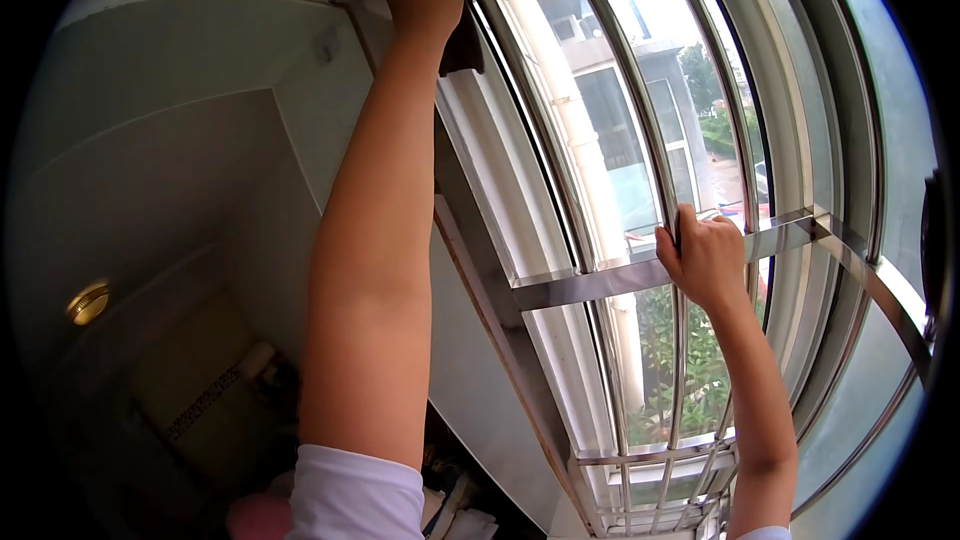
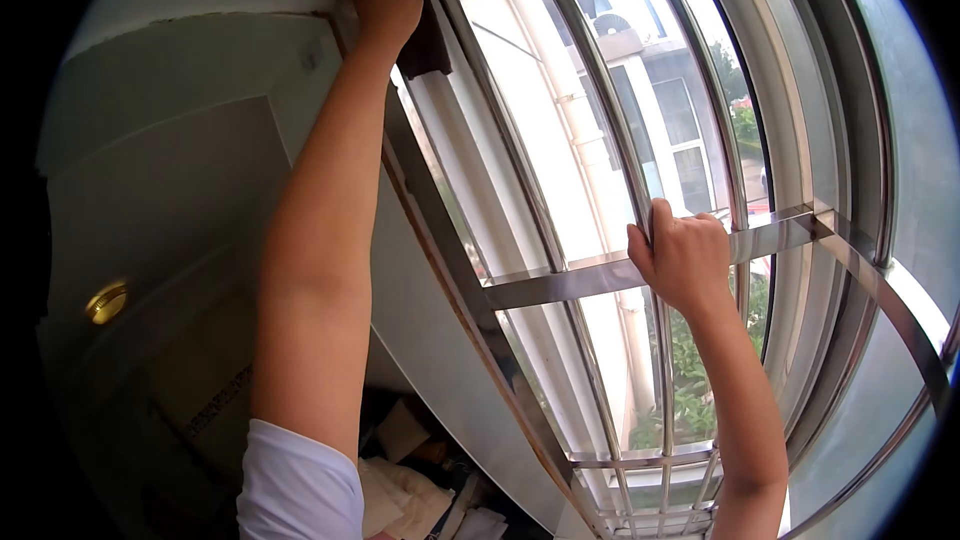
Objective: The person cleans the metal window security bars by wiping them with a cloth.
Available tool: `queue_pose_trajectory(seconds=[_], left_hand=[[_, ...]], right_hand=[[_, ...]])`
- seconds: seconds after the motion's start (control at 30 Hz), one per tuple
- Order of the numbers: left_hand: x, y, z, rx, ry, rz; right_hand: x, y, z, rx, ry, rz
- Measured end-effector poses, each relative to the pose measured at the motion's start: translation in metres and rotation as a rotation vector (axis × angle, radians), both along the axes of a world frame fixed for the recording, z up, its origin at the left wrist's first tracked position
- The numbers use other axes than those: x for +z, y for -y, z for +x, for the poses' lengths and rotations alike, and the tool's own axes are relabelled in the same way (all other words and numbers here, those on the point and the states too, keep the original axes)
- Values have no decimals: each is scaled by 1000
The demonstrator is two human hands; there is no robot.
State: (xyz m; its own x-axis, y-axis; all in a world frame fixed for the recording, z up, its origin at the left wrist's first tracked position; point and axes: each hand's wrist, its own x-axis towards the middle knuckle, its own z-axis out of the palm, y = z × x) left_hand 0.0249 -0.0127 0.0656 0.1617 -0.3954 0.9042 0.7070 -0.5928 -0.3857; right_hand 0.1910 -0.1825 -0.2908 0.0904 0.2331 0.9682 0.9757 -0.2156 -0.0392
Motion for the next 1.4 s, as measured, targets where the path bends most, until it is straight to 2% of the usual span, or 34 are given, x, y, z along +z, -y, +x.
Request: queue_pose_trajectory(seconds=[0.13, 0.23, 0.4, 0.5, 0.7, 0.77, 0.9, 0.97, 1.03, 1.1, 1.13, 1.27, 1.4], left_hand=[[9, 10, 28, 22, 108, 48], [-1, 38, 44, -87, 34, -27], [-3, 86, 92, -119, -23, -78], [4, 83, 106, -101, 27, 48], [3, 89, 142, -250, -79, 278], [-25, 112, 152, -208, -106, 371], [-57, 151, 190, -343, -118, 479], [-65, 167, 214, -351, -204, 384], [-69, 180, 230, -242, -181, 232], [-71, 191, 248, -283, -45, 110], [-66, 194, 254, -365, -102, -23], [-52, 189, 266, -413, -154, -52], [-60, 186, 268, -483, -146, -51]], right_hand=[[0, 3, -1, -2, 5, -1], [0, 3, -1, 7, -14, -23], [-2, 6, 6, 13, -9, -23], [-1, 6, 3, 46, -52, -88], [0, 4, 4, 46, -3, -20], [-1, 5, 3, 37, -12, -38], [-2, 3, 4, 50, 0, 1], [-3, 3, 4, 63, 1, 5], [-1, 7, 2, 61, -13, -34], [-3, 4, 6, 107, 0, -3], [-3, 3, 7, 114, 2, 2], [-7, -3, 16, 136, 47, 33], [-6, -2, 12, 153, 45, 50]])
